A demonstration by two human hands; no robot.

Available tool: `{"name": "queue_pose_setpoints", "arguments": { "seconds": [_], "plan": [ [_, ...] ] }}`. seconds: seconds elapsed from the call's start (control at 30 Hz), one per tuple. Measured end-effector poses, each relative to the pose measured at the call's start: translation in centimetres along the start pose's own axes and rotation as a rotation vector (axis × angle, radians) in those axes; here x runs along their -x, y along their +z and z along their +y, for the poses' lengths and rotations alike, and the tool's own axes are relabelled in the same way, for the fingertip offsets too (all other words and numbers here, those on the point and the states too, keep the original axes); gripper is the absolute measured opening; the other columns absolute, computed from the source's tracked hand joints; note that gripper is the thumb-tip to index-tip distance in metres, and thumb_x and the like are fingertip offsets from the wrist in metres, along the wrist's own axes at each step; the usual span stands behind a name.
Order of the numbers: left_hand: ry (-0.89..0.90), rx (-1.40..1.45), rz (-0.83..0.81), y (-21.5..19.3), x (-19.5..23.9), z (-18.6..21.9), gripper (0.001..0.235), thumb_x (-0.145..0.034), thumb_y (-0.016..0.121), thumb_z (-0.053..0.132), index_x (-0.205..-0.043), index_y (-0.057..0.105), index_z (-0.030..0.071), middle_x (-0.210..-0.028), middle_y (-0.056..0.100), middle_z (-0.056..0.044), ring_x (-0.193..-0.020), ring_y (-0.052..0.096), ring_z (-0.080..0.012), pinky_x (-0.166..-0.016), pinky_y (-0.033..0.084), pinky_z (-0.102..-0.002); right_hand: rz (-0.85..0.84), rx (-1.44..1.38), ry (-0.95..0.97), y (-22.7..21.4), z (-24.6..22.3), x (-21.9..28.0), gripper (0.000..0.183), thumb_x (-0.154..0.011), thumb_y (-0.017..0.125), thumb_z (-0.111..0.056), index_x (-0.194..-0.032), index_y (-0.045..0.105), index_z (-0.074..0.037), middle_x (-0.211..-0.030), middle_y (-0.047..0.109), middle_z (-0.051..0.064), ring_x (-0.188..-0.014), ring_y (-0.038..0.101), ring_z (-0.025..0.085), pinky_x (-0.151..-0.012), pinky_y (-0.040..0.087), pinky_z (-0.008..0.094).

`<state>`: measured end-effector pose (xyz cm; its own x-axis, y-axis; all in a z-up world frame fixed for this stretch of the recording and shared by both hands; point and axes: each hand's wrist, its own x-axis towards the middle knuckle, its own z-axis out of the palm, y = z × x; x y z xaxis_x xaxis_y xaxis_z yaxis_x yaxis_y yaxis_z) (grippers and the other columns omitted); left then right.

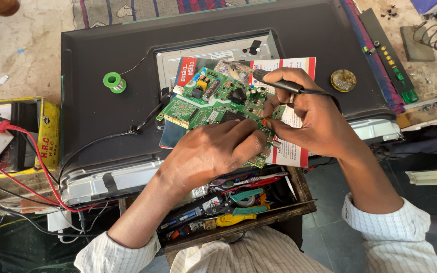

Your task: The person solders components on a green circuit board using a soldering iron and solder wire. They flip the board to access different sides, apply solder to specific points, and use pliers to trim excess leads.

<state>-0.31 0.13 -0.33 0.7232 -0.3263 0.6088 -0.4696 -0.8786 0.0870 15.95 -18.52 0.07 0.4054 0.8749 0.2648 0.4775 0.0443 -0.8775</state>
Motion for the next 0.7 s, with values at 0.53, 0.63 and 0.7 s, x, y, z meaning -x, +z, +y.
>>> {"name": "queue_pose_setpoints", "arguments": {
  "seconds": [0.53, 0.63, 0.7],
  "plan": [
    [-0.086, 0.182, -0.183, -1.6, -1.0, 0.6, 0.050, -0.074, 0.076, 0.001, -0.123, 0.064, 0.003, -0.124, 0.067, -0.009, -0.114, 0.067, -0.0282, -0.094, 0.057, -0.038, 0.087, -0.336, -0.193, -1.6, 1.3, 1.0, 0.079, -0.084, 0.073, 0.019, -0.151, 0.041, -0.010, -0.109, 0.044, 0.002, -0.107, 0.070, 0.020, -0.102, 0.064, 0.038],
    [-0.115, 0.252, -0.231, -1.5, -1.1, 0.5, 0.071, -0.058, 0.085, 0.008, -0.126, 0.064, 0.002, -0.129, 0.065, -0.011, -0.121, 0.063, -0.0307, -0.103, 0.053, -0.040, 0.118, -0.392, -0.325, -1.2, 2.6, 0.8, 0.077, -0.088, 0.070, 0.020, -0.152, 0.039, -0.011, -0.117, 0.046, 0.004, -0.109, 0.069, 0.020, -0.101, 0.066, 0.041],
    [-0.112, 0.274, -0.223, -1.0, -1.0, 0.3, 0.079, -0.053, 0.091, 0.016, -0.126, 0.063, 0.002, -0.132, 0.063, -0.011, -0.123, 0.061, -0.0310, -0.107, 0.051, -0.041, 0.167, -0.420, -0.320, -0.7, 3.4, 1.1, 0.076, -0.088, 0.069, 0.020, -0.151, 0.039, -0.010, -0.119, 0.045, 0.005, -0.110, 0.067, 0.021, -0.103, 0.066, 0.044]
  ]
}}
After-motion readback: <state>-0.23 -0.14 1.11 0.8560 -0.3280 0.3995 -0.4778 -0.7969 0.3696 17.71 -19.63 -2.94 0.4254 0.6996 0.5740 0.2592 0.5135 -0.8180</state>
